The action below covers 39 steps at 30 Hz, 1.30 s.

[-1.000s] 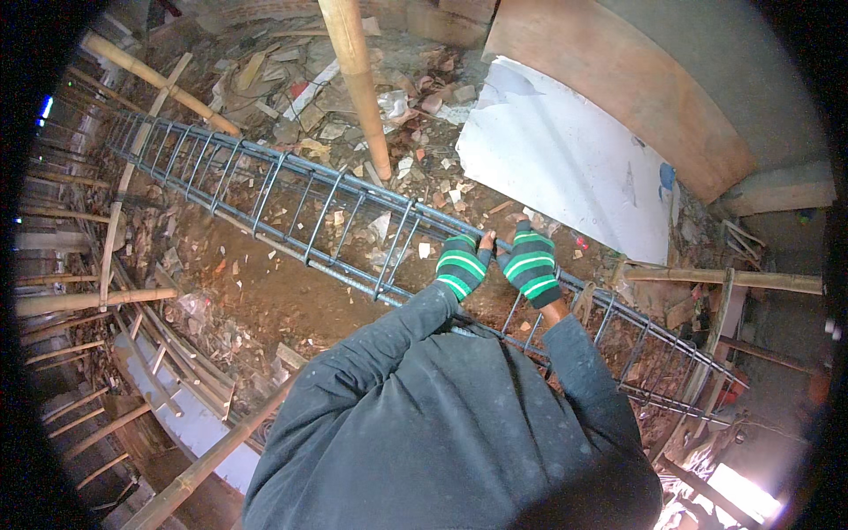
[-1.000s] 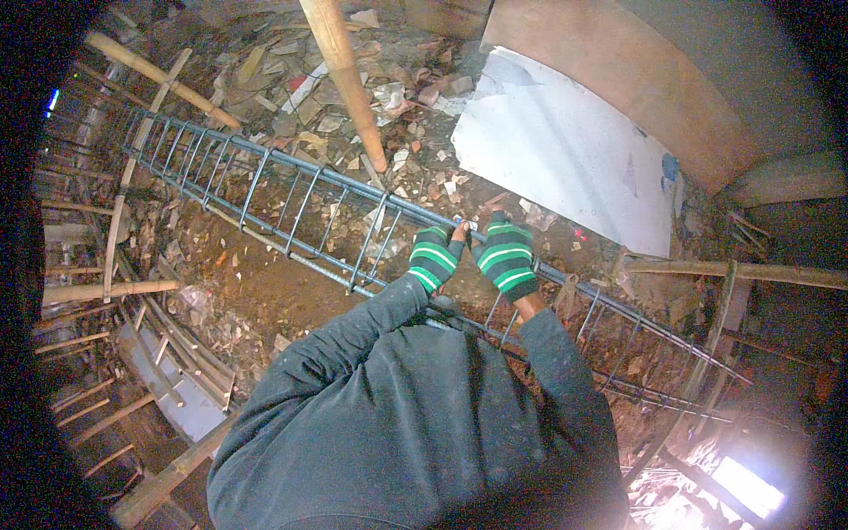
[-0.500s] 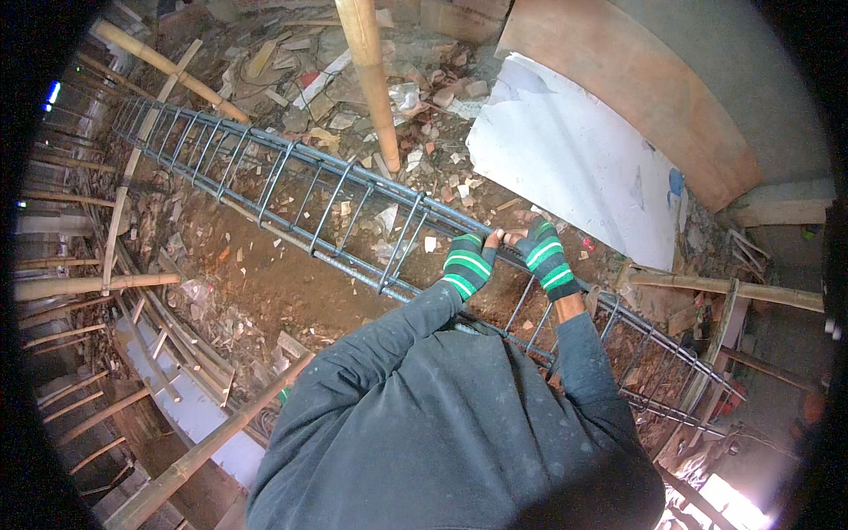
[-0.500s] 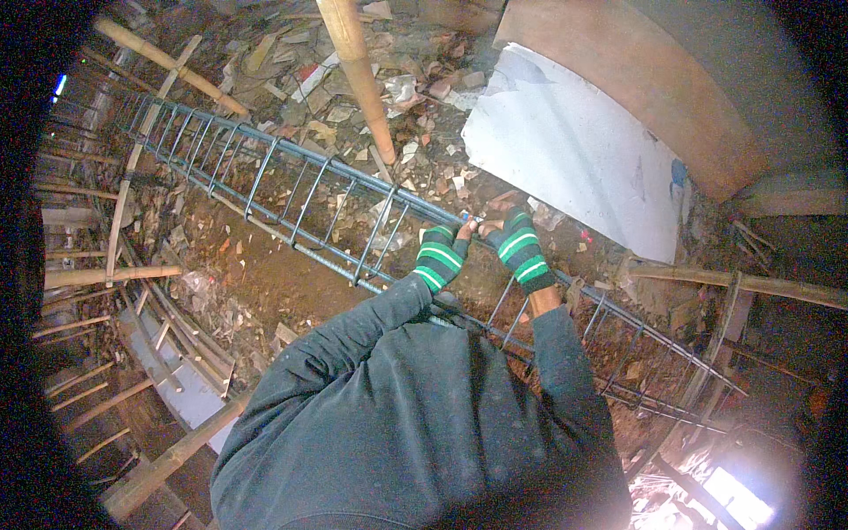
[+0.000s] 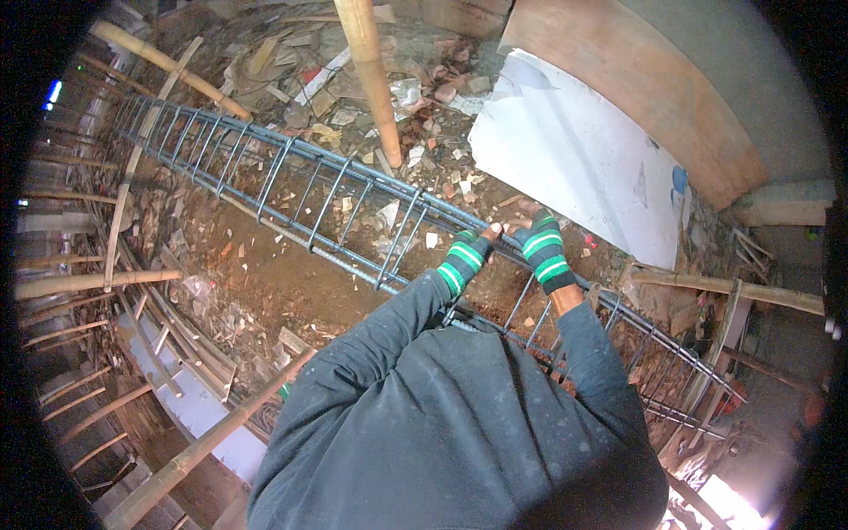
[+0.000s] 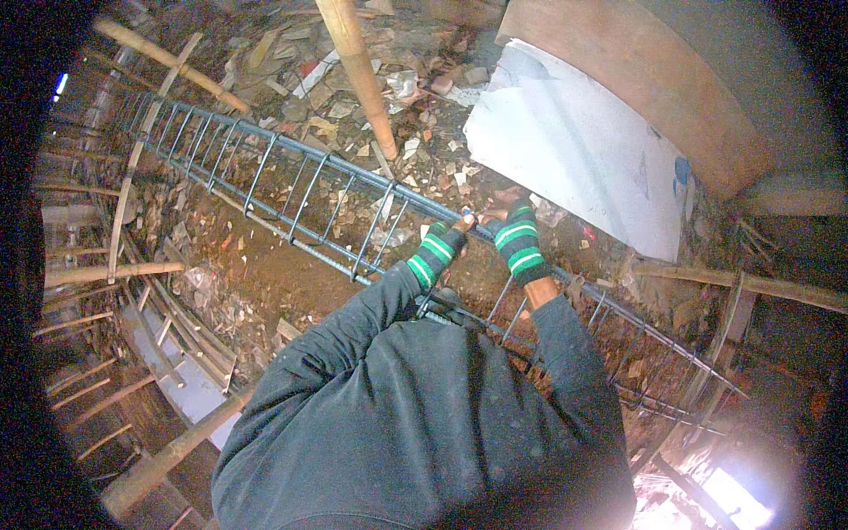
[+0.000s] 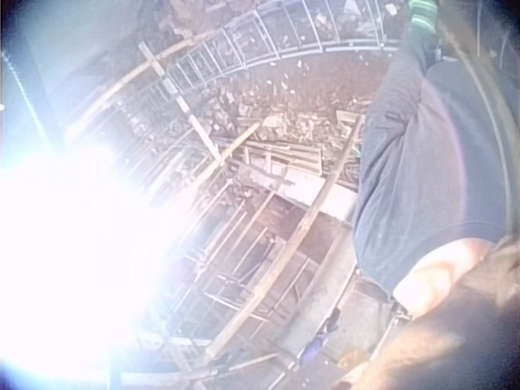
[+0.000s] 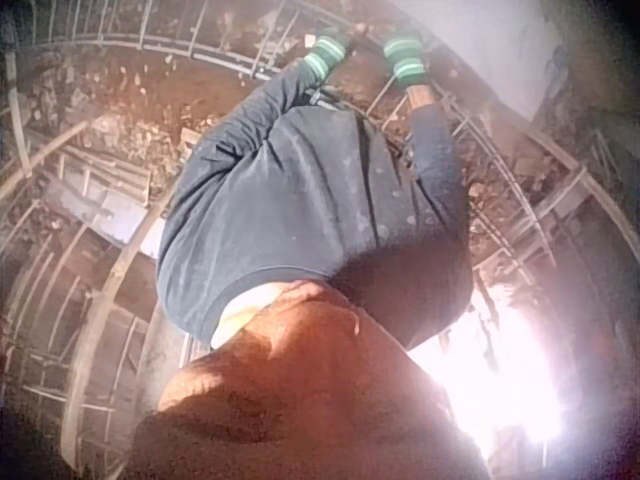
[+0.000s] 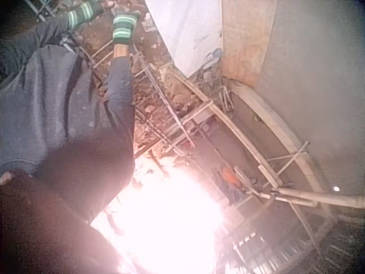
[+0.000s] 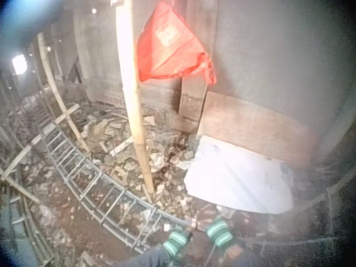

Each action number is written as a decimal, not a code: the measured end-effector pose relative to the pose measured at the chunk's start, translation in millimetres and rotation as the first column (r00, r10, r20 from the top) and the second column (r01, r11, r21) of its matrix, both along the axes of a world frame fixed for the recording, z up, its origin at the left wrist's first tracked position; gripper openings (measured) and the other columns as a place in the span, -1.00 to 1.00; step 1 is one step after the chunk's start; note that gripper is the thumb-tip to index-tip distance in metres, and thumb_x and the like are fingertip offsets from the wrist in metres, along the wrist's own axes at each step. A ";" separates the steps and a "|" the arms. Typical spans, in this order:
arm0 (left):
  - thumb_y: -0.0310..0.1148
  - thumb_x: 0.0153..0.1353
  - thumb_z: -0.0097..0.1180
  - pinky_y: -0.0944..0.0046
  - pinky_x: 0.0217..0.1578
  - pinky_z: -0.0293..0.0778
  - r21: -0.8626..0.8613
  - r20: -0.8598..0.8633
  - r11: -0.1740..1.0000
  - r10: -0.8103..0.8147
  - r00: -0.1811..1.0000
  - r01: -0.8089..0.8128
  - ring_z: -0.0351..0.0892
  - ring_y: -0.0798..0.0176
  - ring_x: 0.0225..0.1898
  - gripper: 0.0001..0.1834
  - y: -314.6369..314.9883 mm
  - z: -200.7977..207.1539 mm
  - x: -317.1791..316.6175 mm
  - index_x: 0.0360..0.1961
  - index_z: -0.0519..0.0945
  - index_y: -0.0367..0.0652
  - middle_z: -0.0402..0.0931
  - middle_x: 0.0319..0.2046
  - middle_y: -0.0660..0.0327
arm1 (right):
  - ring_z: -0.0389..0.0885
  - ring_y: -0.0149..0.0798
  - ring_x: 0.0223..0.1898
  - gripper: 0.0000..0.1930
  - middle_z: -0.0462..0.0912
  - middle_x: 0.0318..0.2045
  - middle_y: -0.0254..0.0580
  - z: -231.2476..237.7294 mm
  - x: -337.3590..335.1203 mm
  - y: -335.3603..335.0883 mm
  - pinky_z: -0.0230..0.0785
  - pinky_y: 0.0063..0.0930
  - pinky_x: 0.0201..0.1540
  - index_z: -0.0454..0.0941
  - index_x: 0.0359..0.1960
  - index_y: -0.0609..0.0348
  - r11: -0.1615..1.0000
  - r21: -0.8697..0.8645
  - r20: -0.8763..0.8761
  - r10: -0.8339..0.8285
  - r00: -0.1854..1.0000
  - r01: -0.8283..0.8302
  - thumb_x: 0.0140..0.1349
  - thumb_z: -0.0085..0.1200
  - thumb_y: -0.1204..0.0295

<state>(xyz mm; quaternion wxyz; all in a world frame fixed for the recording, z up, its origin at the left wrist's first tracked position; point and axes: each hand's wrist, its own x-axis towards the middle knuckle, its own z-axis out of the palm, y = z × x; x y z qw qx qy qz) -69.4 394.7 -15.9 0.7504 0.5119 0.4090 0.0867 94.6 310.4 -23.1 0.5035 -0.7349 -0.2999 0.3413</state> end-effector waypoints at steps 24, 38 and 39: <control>0.08 0.37 0.19 0.23 -0.35 0.44 0.057 -0.028 0.998 -0.016 0.999 0.017 0.52 0.29 -0.44 -0.52 1.6 -3.7 -10.5 -0.29 0.71 -0.20 0.60 -0.53 0.23 | 0.69 -0.34 -0.27 -0.89 0.77 -0.31 -0.17 30.7 -10.5 -1.4 0.53 -0.38 -0.20 0.70 -0.22 0.24 0.991 -0.027 0.065 0.134 0.989 -0.132 0.25 0.27 0.50; -0.28 0.38 0.14 0.31 0.11 0.57 -0.063 0.476 0.910 -0.334 0.814 0.410 0.68 0.20 0.03 -0.43 76.2 77.8 -60.5 0.32 0.42 -0.38 0.63 0.07 -0.03 | 0.60 -0.27 -0.33 -0.78 0.76 -0.27 -0.13 51.5 -22.0 -9.9 0.44 -0.34 -0.18 0.71 -0.13 0.19 0.981 -0.040 0.364 0.190 0.912 -0.189 0.23 0.25 0.39; -0.29 0.37 0.17 0.33 0.12 0.55 -0.046 0.493 0.919 -0.321 0.809 0.393 0.67 0.20 0.04 -0.42 75.5 75.7 -50.9 0.33 0.41 -0.39 0.63 0.08 -0.02 | 0.60 -0.22 -0.34 -0.79 0.75 -0.29 -0.10 46.7 -23.1 -12.4 0.44 -0.32 -0.18 0.70 -0.13 0.20 0.986 -0.023 0.416 0.162 0.895 -0.168 0.23 0.24 0.40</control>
